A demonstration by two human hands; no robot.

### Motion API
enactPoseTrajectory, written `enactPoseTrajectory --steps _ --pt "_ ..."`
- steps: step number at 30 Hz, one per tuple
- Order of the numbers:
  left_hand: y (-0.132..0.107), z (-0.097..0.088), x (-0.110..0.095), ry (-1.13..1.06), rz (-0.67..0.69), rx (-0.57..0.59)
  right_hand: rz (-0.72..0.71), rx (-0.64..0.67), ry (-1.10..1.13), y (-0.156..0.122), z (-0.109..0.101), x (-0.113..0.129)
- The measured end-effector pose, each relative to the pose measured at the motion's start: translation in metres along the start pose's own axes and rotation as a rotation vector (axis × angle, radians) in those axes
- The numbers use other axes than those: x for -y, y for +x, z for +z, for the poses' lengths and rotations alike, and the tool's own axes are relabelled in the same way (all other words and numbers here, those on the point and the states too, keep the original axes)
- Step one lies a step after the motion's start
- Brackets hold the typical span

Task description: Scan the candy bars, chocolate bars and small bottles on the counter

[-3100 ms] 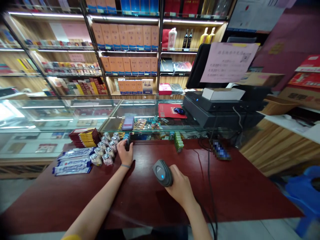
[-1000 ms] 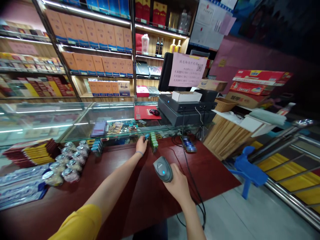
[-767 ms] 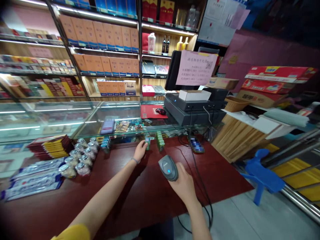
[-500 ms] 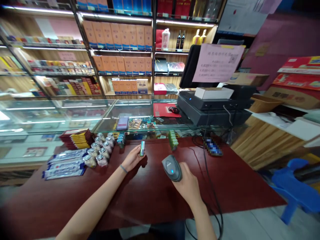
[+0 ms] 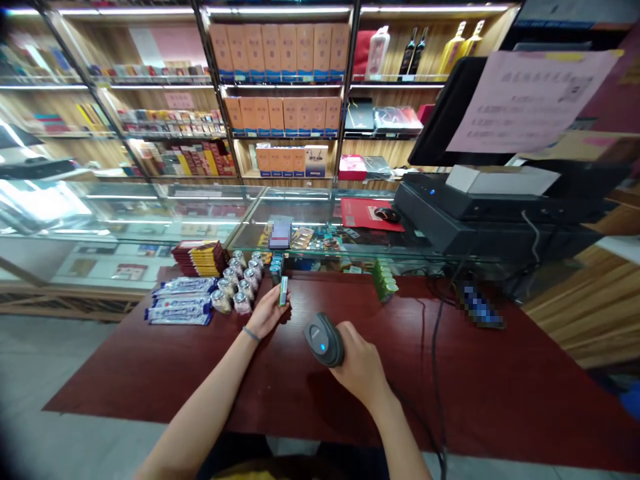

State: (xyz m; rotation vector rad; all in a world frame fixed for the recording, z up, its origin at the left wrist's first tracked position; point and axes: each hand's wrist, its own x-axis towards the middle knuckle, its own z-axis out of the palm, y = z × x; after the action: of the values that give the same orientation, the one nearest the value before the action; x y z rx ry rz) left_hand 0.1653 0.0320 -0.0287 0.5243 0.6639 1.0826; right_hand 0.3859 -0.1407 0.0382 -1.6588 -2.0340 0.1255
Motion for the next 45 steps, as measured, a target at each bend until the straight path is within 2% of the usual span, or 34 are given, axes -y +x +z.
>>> enactPoseTrajectory --steps 3,7,14,17,19,23,25,28,30,33,40,45 --pt "0.005 -0.003 0.002 -0.021 -0.012 0.007 -0.051 0.033 0.016 0.002 0.003 0.006" --pt "0.006 -0.004 0.003 -0.011 0.015 -0.006 -0.044 0.048 0.010 0.003 0.003 0.008" --pt "-0.004 0.006 -0.001 0.112 0.079 -0.060 -0.035 0.010 -0.027 0.002 -0.001 0.003" --pt "-0.005 0.009 -0.002 0.209 0.176 -0.058 -0.018 0.010 -0.028 0.000 -0.002 0.000" --pt "-0.006 0.009 -0.001 0.316 0.286 -0.089 -0.016 0.013 -0.022 -0.001 -0.003 -0.001" --pt "-0.006 0.006 0.004 0.541 0.551 -0.215 -0.009 0.004 0.004 -0.003 -0.005 -0.004" --pt "-0.006 0.004 0.006 0.625 0.618 -0.302 -0.001 -0.010 0.018 -0.003 -0.006 -0.005" --pt "-0.005 0.002 0.006 0.698 0.663 -0.435 -0.001 -0.028 0.031 -0.003 -0.006 -0.007" --pt "-0.002 0.001 0.006 0.746 0.693 -0.477 -0.007 -0.032 0.048 -0.003 -0.006 -0.010" --pt "0.005 0.000 0.005 0.839 0.703 -0.505 -0.011 -0.037 0.069 -0.004 -0.006 -0.015" --pt "0.022 -0.002 0.003 0.879 0.762 -0.532 0.008 -0.052 0.079 -0.008 -0.010 -0.021" --pt "0.028 -0.001 0.002 0.939 0.719 -0.554 0.004 -0.056 0.069 -0.009 -0.012 -0.023"
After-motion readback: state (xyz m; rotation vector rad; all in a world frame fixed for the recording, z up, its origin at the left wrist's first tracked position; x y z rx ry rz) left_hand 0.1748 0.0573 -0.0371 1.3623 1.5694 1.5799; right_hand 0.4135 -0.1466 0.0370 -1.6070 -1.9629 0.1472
